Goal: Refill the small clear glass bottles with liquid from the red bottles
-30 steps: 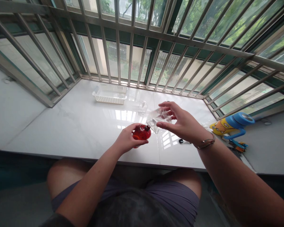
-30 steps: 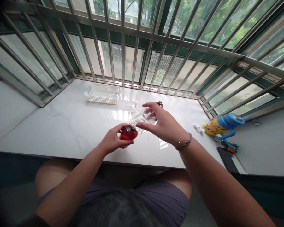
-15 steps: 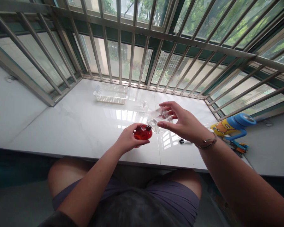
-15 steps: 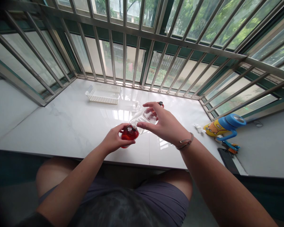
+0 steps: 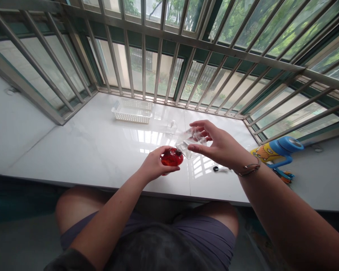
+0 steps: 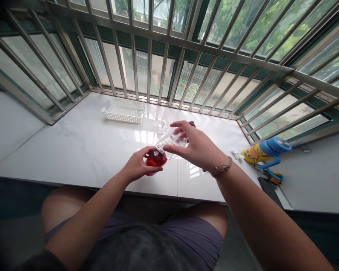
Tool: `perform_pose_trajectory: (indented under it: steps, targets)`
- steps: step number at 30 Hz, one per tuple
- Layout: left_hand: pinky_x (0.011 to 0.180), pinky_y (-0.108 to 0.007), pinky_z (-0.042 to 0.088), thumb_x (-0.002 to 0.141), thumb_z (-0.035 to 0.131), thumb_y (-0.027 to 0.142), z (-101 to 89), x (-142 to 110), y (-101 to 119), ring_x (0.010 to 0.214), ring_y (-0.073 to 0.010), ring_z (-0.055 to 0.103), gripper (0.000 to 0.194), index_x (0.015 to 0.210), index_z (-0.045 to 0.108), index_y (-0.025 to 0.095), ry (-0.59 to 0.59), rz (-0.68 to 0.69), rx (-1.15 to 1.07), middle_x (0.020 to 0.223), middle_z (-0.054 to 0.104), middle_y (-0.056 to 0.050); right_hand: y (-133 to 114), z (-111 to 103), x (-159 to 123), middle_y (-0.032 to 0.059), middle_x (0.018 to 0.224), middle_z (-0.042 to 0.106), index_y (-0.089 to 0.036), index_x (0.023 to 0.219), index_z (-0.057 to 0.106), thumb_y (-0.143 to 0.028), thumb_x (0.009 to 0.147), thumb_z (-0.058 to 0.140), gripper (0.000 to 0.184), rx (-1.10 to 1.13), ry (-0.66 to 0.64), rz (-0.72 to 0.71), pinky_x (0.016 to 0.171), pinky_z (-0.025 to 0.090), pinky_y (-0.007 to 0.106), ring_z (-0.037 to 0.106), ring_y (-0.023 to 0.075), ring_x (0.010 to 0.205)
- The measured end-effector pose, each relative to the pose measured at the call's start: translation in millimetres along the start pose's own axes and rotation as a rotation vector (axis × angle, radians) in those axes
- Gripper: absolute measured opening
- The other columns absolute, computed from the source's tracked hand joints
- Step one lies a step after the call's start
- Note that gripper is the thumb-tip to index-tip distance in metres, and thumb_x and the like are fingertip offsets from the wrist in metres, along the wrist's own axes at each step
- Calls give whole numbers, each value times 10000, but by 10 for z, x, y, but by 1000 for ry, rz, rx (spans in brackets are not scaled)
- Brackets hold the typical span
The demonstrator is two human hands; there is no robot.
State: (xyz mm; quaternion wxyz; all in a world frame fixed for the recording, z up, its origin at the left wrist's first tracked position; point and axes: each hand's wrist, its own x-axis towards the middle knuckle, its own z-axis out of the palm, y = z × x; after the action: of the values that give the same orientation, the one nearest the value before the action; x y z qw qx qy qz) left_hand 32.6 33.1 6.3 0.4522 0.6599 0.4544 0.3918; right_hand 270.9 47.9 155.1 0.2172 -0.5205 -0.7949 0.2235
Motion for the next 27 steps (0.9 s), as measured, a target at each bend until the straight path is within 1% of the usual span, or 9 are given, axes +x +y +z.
perform_pose_trajectory:
  steps: [8,16,22,27]
  targets:
    - [947,-394,608,629,994,431,16,0,-13,1063,-258,727,734,1271,673,276,-3,-11,-15,1186,758,-36,4,-30,34,102,1231,720,-319,1415,588,-694,796,799,754,-36,-22,-12,913,591,490,697,319,1069]
    - [952,-390,596,640,991,422,5,-13,4,1081,-258,719,729,1276,668,269,-10,-10,-26,1209,747,-46,17,-20,39,108,1236,731,-317,1412,590,-725,806,775,754,-49,-21,-23,913,592,494,707,328,1075]
    - [946,-381,588,636,996,422,9,-4,1,1070,-256,718,720,1258,673,260,-8,5,-28,1185,751,-41,39,-13,61,120,1239,734,-304,1422,583,-734,809,770,772,-71,-46,-47,927,591,505,706,328,1073]
    - [935,-368,583,636,998,425,6,-1,16,1059,-249,719,718,1252,672,253,-16,8,-39,1173,753,-41,53,-21,81,118,1254,726,-314,1425,581,-743,817,755,764,-83,-60,-38,933,592,501,701,325,1086]
